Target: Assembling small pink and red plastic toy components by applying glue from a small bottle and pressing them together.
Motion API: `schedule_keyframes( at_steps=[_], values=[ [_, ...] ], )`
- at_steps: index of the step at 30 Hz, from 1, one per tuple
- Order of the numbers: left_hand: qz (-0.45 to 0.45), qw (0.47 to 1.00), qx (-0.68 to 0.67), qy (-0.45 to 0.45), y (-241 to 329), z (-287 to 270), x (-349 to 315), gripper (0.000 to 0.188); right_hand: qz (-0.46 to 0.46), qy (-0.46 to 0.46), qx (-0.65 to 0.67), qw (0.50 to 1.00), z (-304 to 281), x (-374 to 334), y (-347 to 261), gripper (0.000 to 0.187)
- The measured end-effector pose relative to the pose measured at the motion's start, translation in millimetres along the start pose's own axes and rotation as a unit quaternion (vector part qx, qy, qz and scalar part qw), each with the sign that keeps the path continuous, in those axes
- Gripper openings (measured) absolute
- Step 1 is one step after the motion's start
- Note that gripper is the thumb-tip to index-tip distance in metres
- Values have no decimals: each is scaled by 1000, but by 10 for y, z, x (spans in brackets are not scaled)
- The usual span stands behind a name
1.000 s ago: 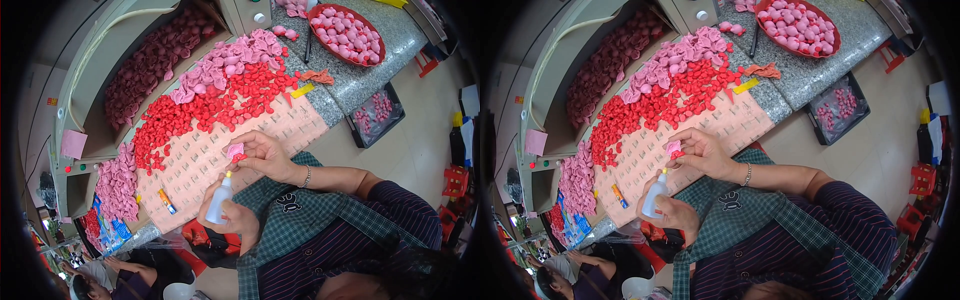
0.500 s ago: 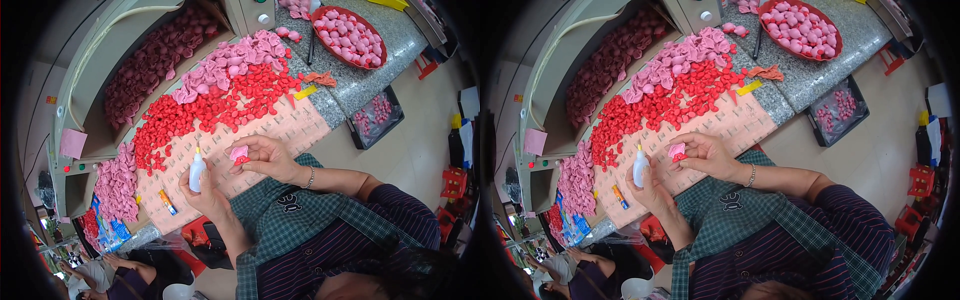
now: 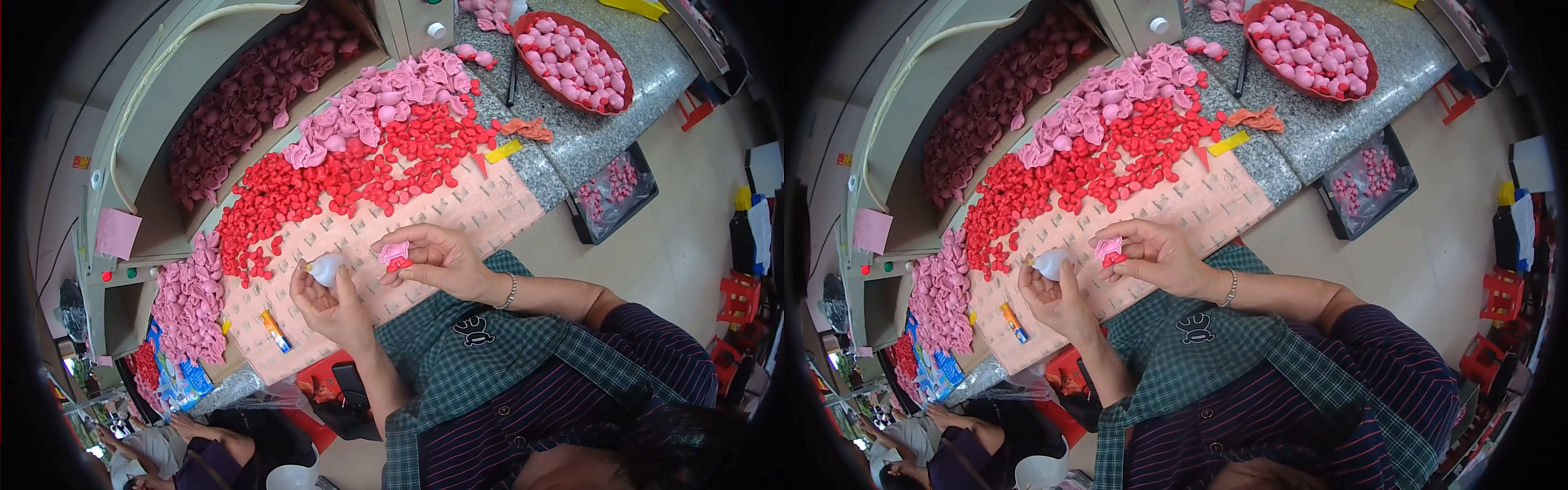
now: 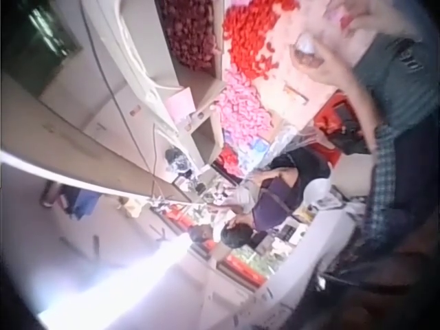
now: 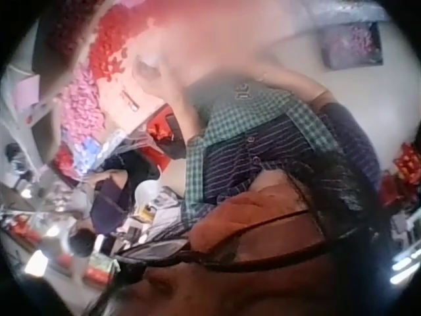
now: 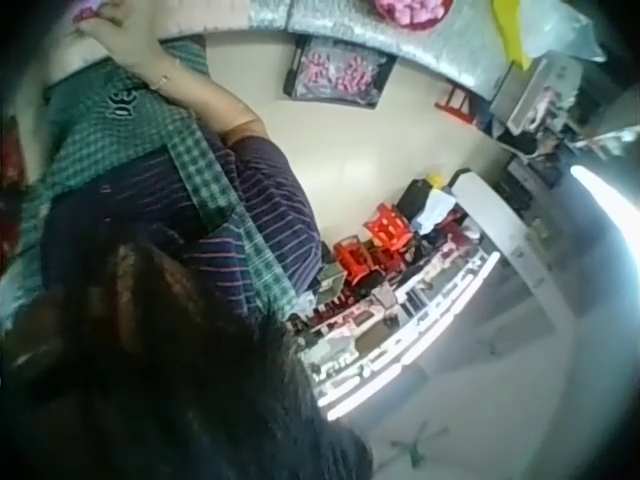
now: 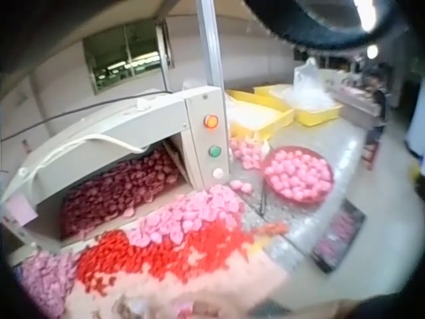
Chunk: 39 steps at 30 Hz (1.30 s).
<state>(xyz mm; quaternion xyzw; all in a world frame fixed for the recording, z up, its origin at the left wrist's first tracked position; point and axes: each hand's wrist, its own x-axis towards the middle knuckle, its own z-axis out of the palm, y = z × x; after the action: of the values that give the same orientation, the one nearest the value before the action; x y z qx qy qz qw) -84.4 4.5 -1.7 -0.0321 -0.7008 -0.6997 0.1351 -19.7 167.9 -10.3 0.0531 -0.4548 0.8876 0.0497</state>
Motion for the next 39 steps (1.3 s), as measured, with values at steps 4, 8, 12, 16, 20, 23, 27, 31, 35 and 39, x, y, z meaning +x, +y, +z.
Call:
schedule_keyframes(
  at_steps=[4,8,12,16,20,23,27,31,35,39],
  values=[
    [-7,1000,18,-19,-19,-19,-19,47,-3,0,0,1000,18,0,14,46],
    [-34,998,26,-37,-33,-45,-43,48,-5,-10,-21,1000,18,5,28,46],
    [92,984,153,5,54,2,-210,45,-1,-8,-28,1000,40,-2,28,47],
    [21,987,110,111,224,-106,-579,32,-28,-17,-68,997,57,4,61,47],
    [-212,955,-173,-117,339,-48,-560,27,22,-41,-34,998,124,-55,8,48],
    [-202,962,-158,-96,353,9,-563,26,-26,-52,-61,996,140,-44,54,49],
    [-185,967,-115,-134,302,-52,-556,23,-7,-45,-93,995,141,-71,38,47],
    [-192,968,-122,-110,335,-29,-570,22,19,-48,-106,993,177,-65,1,46],
    [-193,970,-105,-99,306,-43,-572,22,4,-55,-165,985,149,-64,73,47],
    [-196,971,-98,-91,321,-31,-564,23,-20,-65,-217,974,132,-51,98,47]
  ],
)
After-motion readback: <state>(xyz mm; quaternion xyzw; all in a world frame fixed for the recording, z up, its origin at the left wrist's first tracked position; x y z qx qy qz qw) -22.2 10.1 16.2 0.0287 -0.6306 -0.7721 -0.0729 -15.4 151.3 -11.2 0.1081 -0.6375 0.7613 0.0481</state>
